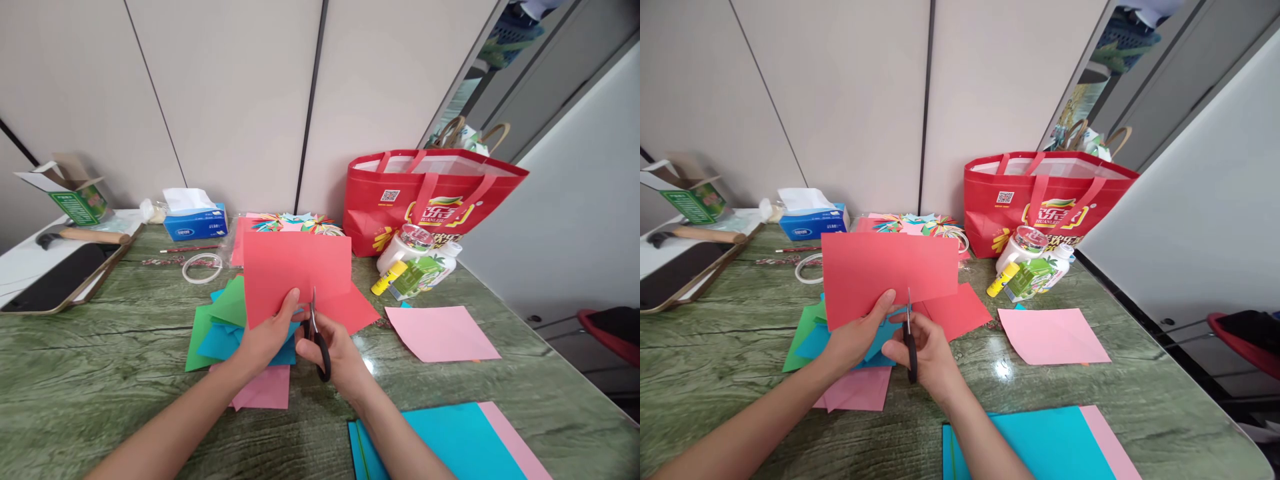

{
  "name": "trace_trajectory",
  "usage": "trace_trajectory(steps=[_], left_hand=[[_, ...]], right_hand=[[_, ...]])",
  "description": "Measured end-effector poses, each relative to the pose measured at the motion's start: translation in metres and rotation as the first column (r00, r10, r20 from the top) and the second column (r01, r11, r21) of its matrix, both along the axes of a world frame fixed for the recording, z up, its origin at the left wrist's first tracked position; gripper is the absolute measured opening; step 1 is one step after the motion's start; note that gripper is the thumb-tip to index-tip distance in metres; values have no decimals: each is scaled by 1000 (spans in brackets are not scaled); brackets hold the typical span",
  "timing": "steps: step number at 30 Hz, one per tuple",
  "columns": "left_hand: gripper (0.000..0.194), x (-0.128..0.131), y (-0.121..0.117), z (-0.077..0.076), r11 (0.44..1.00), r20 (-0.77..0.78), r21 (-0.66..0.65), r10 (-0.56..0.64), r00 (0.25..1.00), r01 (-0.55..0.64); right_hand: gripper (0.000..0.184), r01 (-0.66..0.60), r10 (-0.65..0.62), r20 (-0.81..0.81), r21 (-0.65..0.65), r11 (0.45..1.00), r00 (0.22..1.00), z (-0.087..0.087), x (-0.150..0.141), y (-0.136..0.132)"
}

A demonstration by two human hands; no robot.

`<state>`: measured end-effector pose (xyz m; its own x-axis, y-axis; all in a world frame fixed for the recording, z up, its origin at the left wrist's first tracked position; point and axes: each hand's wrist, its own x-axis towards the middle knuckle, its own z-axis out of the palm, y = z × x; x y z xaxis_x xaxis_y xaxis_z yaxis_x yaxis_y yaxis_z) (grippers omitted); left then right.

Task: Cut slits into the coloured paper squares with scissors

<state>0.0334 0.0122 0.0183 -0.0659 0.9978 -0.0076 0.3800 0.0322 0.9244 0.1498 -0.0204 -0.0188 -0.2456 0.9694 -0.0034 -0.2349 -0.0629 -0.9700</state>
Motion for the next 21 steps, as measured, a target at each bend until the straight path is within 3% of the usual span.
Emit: trace_trajectory(steps=[21], left_hand=[[25, 2, -1, -2, 999, 24, 0, 43, 999, -43]], right_hand=[[33, 24, -24, -29, -1, 1000, 999, -2, -1, 0]])
